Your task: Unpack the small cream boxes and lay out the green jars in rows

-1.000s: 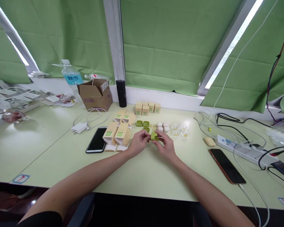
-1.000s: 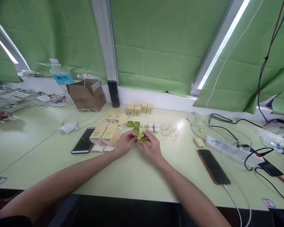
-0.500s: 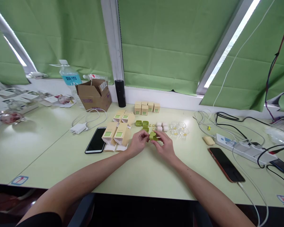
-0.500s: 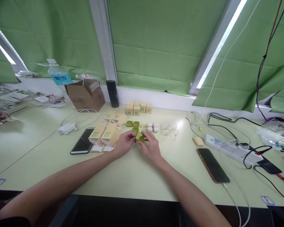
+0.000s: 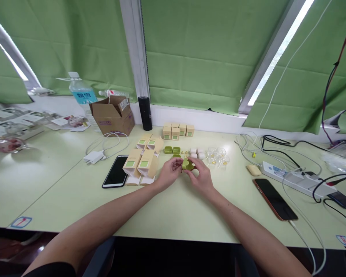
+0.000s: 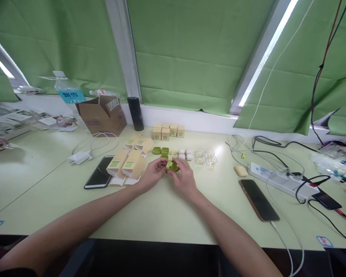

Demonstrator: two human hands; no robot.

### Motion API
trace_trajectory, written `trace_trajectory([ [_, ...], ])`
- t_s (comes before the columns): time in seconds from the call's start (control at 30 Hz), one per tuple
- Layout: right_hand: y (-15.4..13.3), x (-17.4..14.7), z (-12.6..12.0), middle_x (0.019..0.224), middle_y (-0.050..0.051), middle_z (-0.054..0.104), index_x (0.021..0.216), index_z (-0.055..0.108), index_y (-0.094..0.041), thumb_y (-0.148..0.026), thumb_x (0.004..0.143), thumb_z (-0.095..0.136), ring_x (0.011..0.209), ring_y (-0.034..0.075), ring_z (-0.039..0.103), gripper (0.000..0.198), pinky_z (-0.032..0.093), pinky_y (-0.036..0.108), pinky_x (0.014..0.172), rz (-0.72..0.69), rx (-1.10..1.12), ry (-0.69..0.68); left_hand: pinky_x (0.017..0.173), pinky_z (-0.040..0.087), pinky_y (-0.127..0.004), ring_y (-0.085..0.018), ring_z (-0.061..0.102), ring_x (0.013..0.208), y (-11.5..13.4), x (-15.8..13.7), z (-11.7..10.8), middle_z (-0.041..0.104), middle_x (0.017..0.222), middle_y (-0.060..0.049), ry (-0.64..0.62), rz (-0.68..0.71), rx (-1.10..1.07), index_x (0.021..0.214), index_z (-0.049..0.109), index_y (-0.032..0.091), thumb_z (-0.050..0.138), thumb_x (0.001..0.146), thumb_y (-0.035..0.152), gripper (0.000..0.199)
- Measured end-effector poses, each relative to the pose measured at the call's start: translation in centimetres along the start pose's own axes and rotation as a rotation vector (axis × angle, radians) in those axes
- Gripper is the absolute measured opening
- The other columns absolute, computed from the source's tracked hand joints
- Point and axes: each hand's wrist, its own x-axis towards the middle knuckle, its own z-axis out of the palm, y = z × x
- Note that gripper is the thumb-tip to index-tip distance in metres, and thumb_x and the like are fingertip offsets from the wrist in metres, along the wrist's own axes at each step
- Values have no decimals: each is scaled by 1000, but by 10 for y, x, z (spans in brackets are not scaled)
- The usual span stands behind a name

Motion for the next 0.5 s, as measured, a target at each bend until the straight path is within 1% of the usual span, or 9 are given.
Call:
trace_trajectory([
  [0.1, -1, 1, -3, 123, 13, 68, 142, 53, -28, -27, 93, 64, 115, 30, 63, 50, 60, 51, 93, -90, -92, 4, 86, 56, -34, -21, 66, 104, 3, -1, -1, 68, 113, -11, -25, 7, -31, 117, 62, 18, 69, 79, 17, 38],
  [0.17, -1, 1, -4, 121, 13, 68, 142, 51, -28, -26, 94, 63, 115, 31, 63, 49, 59, 53, 94, -125, -124, 2, 89, 54, -33, -22, 64, 110, 6, -3, -1, 66, 121, -12, -34, 39, -4, 123, 59, 20, 67, 77, 12, 47],
  [0.23, -1, 1, -4, 121, 13, 68, 140, 51, -28, -26, 94, 62, 113, 31, 63, 47, 58, 54, 93, -125, -134, -13, 91, 54, -34, -23, 62, 115, 7, -4, -1, 64, 126, -12, -60, 68, 43, 127, 57, 22, 67, 76, 9, 53],
  [0.33, -1, 0, -3, 121, 13, 67, 137, 52, -27, -25, 94, 60, 113, 31, 62, 43, 58, 53, 92, -109, -128, -40, 94, 53, -38, -25, 61, 118, 10, -6, 0, 64, 127, -11, -96, 90, 97, 127, 58, 23, 69, 79, 12, 51],
  [0.43, -1, -1, -3, 122, 13, 67, 136, 51, -26, -22, 94, 58, 114, 31, 62, 43, 58, 53, 92, -118, -124, -44, 97, 53, -40, -24, 63, 113, 11, -5, 2, 67, 121, -10, -115, 82, 108, 121, 62, 23, 70, 81, 15, 42],
  [0.5, -2, -1, -4, 124, 13, 66, 135, 51, -26, -20, 92, 58, 116, 31, 61, 43, 57, 54, 95, -129, -126, -53, 94, 54, -39, -23, 65, 109, 12, -5, 3, 68, 117, -8, -115, 67, 96, 117, 63, 22, 70, 80, 15, 39],
])
